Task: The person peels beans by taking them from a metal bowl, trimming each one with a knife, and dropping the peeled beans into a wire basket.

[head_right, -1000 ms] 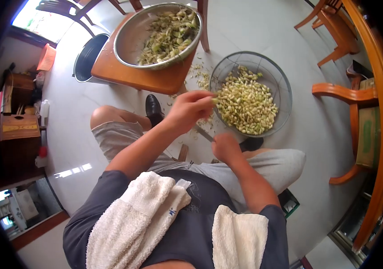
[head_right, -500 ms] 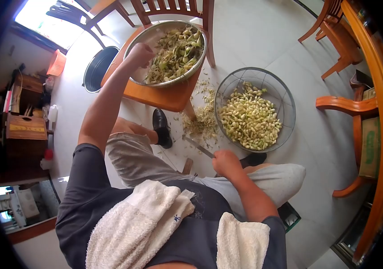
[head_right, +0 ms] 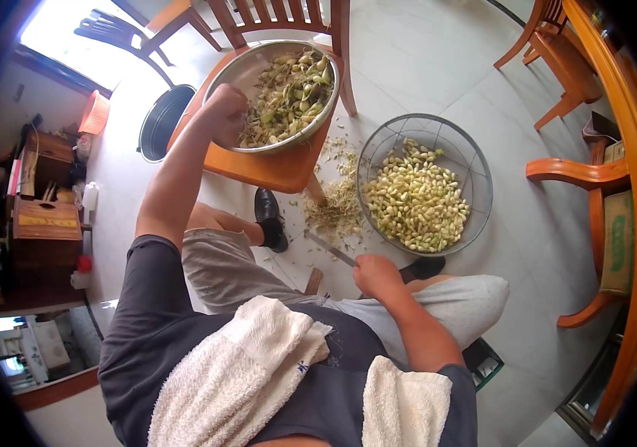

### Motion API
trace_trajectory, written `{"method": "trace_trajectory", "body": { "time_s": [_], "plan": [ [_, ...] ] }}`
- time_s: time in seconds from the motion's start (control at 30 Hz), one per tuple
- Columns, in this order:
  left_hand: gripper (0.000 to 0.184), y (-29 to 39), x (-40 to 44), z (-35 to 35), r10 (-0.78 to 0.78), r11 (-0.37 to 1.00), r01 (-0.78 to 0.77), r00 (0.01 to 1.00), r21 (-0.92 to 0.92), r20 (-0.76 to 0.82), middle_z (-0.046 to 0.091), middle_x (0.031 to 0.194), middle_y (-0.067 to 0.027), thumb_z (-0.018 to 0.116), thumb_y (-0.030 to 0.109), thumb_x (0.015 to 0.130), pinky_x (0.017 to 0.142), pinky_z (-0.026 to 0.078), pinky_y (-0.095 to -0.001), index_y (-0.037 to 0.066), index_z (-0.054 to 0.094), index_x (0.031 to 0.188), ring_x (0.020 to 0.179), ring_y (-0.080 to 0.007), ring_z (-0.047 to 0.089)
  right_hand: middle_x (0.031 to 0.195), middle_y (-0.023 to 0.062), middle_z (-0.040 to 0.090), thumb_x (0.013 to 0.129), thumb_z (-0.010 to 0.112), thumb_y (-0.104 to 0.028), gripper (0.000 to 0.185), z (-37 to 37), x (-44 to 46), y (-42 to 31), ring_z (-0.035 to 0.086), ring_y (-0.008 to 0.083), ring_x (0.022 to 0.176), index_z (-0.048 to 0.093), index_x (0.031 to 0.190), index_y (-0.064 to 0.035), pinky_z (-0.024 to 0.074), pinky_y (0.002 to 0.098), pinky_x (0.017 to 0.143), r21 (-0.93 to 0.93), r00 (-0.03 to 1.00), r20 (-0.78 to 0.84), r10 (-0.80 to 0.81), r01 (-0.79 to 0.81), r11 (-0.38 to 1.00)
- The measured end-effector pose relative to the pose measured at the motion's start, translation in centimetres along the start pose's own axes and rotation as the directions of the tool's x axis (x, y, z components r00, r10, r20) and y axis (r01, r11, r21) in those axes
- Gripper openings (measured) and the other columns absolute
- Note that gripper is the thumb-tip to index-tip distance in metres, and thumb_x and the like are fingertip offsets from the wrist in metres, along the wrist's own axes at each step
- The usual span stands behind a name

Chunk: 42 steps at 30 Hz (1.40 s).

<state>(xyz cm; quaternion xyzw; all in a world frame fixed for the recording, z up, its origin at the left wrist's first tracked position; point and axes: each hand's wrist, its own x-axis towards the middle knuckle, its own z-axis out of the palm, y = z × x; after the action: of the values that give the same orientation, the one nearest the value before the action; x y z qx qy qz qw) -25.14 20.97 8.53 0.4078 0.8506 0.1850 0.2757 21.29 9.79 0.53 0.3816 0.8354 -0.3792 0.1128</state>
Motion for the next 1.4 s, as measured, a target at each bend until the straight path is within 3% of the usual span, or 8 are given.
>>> {"method": "trace_trajectory", "body": {
  "time_s": [0.27, 0.4, 0.53, 0.7, 0.9, 1.0, 1.1, 1.4],
  "plan": [
    [0.020, 1.5, -14.5, -2.3, 0.150, 0.605, -0.098, 0.989, -0.790, -0.007, 0.064, 0.076, -0.0086, 0.068, 0.008, 0.084, 0.055, 0.050, -0.0252, -0.005, 0.063, 0.097, 0.061, -0.0143, 0.061, 0.080, 0.0179, 0.063, 0.081, 0.055, -0.018, 0.016, -2.0, -1.6, -1.3, 0.060, 0.0378, 0.075, 0.063, 0.081, -0.0039, 0.0469, 0.0447, 0.067, 0.198, 0.977, -0.203, -0.070, 0.111, 0.974],
    [0.014, 0.1, -21.3, 3.0, 0.234, 0.342, 0.062, 0.961, -0.938, 0.149, 0.062, 0.074, -0.0067, 0.066, 0.009, 0.086, 0.053, 0.047, -0.0249, -0.002, 0.061, 0.093, 0.060, -0.0142, 0.059, 0.068, 0.0146, 0.056, 0.080, 0.061, -0.007, 0.014, -3.1, -2.5, -3.2, 0.057, 0.0312, 0.062, 0.066, 0.093, -0.0036, 0.0438, 0.0370, 0.056, 0.313, 0.840, -0.509, -0.189, 0.385, 0.868],
    [0.009, -0.3, -24.6, 9.6, 0.233, 0.119, 0.285, 0.923, -0.951, 0.306, 0.062, 0.074, -0.0049, 0.065, 0.010, 0.087, 0.051, 0.042, -0.0240, 0.002, 0.062, 0.089, 0.058, -0.0124, 0.055, 0.075, 0.0121, 0.059, 0.077, 0.063, -0.001, 0.024, -3.3, -2.4, -4.5, 0.058, 0.0279, 0.063, 0.065, 0.101, -0.0019, 0.0457, 0.0342, 0.057, 0.130, 0.635, -0.716, -0.291, 0.531, 0.837],
    [0.004, -0.8, -25.8, 13.9, 0.154, 0.136, 0.382, 0.903, -0.914, 0.401, 0.059, 0.066, -0.0113, 0.061, -0.002, 0.081, 0.049, 0.041, -0.0291, -0.004, 0.059, 0.084, 0.053, -0.0175, 0.053, 0.085, 0.0109, 0.063, 0.070, 0.066, -0.001, 0.037, -3.5, -2.4, -4.6, 0.061, 0.0272, 0.074, 0.064, 0.107, -0.0008, 0.0500, 0.0354, 0.064, -0.127, 0.546, -0.681, -0.489, 0.569, 0.813],
    [0.005, -0.7, -26.3, 15.3, 0.084, 0.087, 0.441, 0.890, -0.893, 0.448, 0.056, 0.063, -0.0135, 0.054, -0.009, 0.073, 0.048, 0.040, -0.0318, -0.006, 0.056, 0.076, 0.051, -0.0193, 0.052, 0.082, 0.0124, 0.062, 0.071, 0.065, 0.003, 0.035, -3.1, -2.3, -4.7, 0.059, 0.0285, 0.069, 0.064, 0.106, -0.0006, 0.0484, 0.0352, 0.062, -0.147, 0.567, -0.646, -0.512, 0.566, 0.812],
    [0.003, 0.2, -26.3, 15.3, 0.084, 0.066, 0.454, 0.885, -0.888, 0.459, 0.056, 0.065, -0.0123, 0.055, -0.005, 0.076, 0.048, 0.040, -0.0309, -0.005, 0.057, 0.079, 0.051, -0.0189, 0.051, 0.083, 0.0125, 0.062, 0.072, 0.065, 0.002, 0.035, -3.0, -2.3, -4.6, 0.059, 0.0285, 0.070, 0.064, 0.106, 0.0000, 0.0485, 0.0355, 0.062, -0.145, 0.592, -0.622, -0.513, 0.557, 0.818],
    [0.021, -0.5, -26.1, 16.0, 0.189, 0.244, 0.409, 0.870, -0.880, 0.456, 0.059, 0.078, -0.0043, 0.055, 0.025, 0.088, 0.049, 0.038, -0.0245, 0.006, 0.059, 0.095, 0.060, -0.0129, 0.053, 0.083, 0.0123, 0.062, 0.072, 0.065, 0.001, 0.035, -3.0, -2.2, -4.5, 0.059, 0.0283, 0.070, 0.064, 0.107, 0.0003, 0.0485, 0.0356, 0.062, -0.164, 0.584, -0.613, -0.532, 0.565, 0.809],
    [0.021, -0.2, -26.2, 15.8, 0.156, 0.216, 0.441, 0.865, -0.871, 0.476, 0.060, 0.077, -0.0061, 0.057, 0.022, 0.087, 0.048, 0.039, -0.0259, 0.003, 0.059, 0.095, 0.059, -0.0155, 0.054, 0.083, 0.0110, 0.061, 0.072, 0.065, -0.001, 0.035, -2.9, -2.1, -4.4, 0.059, 0.0276, 0.070, 0.064, 0.107, -0.0005, 0.0484, 0.0359, 0.061, -0.205, 0.596, -0.592, -0.543, 0.540, 0.817]
  ]
}}
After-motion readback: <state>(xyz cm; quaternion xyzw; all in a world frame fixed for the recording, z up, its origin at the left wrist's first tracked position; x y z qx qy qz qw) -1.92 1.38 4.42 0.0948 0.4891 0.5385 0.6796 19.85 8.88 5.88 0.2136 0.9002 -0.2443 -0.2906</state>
